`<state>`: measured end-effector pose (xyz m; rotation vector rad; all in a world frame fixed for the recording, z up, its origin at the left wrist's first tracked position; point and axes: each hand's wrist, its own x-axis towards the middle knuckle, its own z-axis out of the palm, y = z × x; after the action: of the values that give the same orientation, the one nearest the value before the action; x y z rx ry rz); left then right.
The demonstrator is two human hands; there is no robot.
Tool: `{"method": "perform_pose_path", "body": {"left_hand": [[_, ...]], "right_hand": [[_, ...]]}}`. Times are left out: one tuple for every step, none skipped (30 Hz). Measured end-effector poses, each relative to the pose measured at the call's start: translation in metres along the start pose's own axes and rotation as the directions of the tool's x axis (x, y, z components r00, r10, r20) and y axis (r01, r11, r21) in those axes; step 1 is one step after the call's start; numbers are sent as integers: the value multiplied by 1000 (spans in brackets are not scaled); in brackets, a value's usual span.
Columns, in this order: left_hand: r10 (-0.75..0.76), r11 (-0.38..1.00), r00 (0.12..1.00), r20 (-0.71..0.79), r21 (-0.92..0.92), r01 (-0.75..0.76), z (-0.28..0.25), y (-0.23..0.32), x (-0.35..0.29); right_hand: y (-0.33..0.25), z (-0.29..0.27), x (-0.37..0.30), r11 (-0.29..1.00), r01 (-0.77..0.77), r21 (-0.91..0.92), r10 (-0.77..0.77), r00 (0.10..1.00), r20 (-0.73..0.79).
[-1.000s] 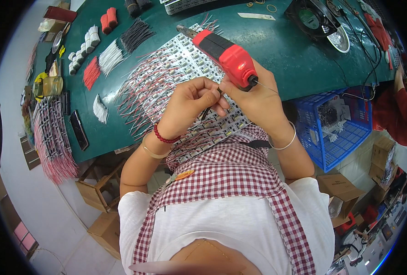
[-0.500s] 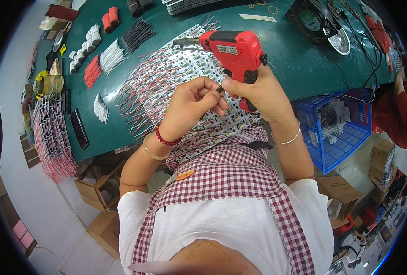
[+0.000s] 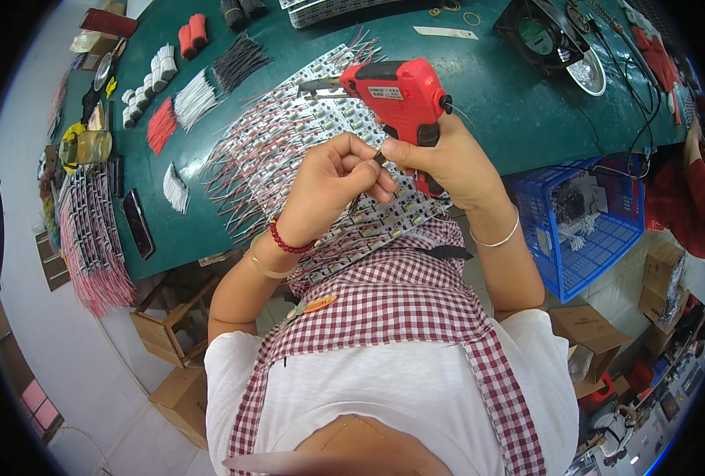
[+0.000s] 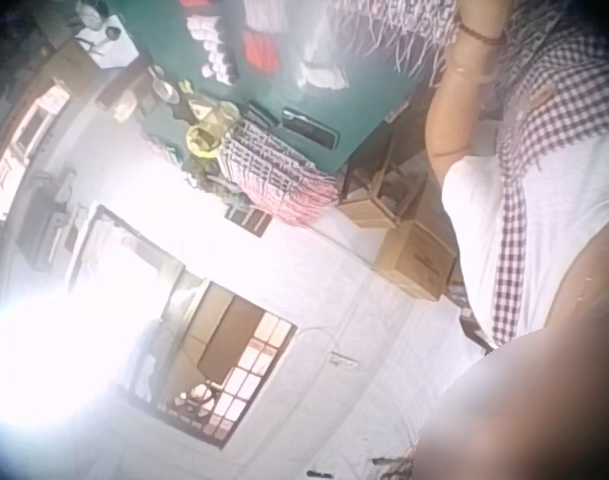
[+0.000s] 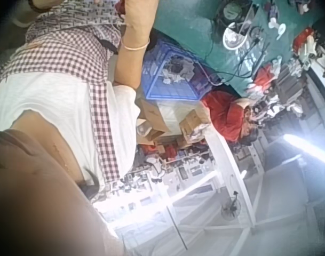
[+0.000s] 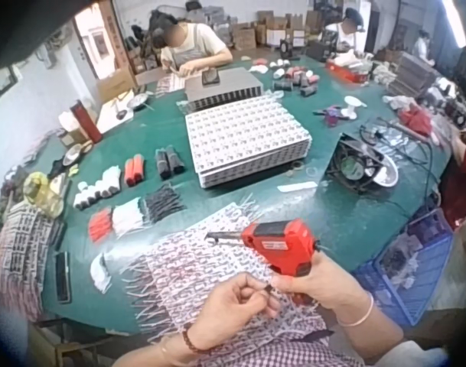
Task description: The person solders electrical connections on an array of LED circuit board modules using a soldering iron to connect wires.
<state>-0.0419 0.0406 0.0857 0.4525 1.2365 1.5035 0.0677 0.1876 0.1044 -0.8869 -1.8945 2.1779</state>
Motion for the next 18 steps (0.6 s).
{"method": "perform_pose_path", "body": {"left_hand": [[-5,1000,1000,4,11,5,0,0,0],[-4,1000,1000,3,12,4,0,0,0],[-8,1000,1000,6,4,8,0,0,0],[-11,1000,1000,8,-4,12,-1,-1,0],[-11,1000,1000,6,-4,11,-1,-1,1],[-14,1000,1000,5,-2,14,-1,-2,1],[-13,1000,1000,5,2,13,-1,-2,1],[-11,1000,1000,5,4,11,0,-3,0],[7,1000,1000,1,28,-7,1,-3,-1],[22,998,1000,-5,51,-22,1,-4,-1],[21,999,1000,-6,50,-21,2,-3,-1],[29,997,1000,-4,69,-28,3,-1,-1],[36,996,999,-1,88,-36,3,1,0],[36,996,999,-1,87,-35,4,1,0],[28,996,1000,7,84,-29,4,2,0],[21,997,1000,14,80,-22,4,2,-1],[22,997,1000,13,80,-23,4,2,-1],[25,997,1000,15,78,-26,4,0,0]], "right_hand": [[0,0,0,1000,1,0,-1,1000,0],[-1,1,0,1000,0,11,0,1000,1],[-1,1,0,1000,0,23,0,1000,2],[-1,1,0,1000,0,23,0,1000,3],[-2,0,1,1000,-4,25,4,1000,5],[-2,0,1,1000,-8,26,8,1000,7],[-3,-1,1,1000,-5,26,5,1000,8],[-3,-2,1,998,-14,62,13,1000,21],[-4,-3,0,995,-24,97,20,999,35],[-3,-2,1,995,-25,98,21,999,36],[-2,-2,1,996,-26,85,24,999,30],[-1,-2,2,997,-28,72,26,999,24],[-1,-2,2,997,-29,71,27,999,24],[-1,-2,1,998,-21,58,19,1000,19],[-1,-2,2,999,-12,45,12,1000,13],[-1,-2,2,999,-13,45,12,1000,14],[-1,-3,2,1000,-15,22,15,1000,16],[-1,-4,2,1000,-17,0,17,1000,17]]}}
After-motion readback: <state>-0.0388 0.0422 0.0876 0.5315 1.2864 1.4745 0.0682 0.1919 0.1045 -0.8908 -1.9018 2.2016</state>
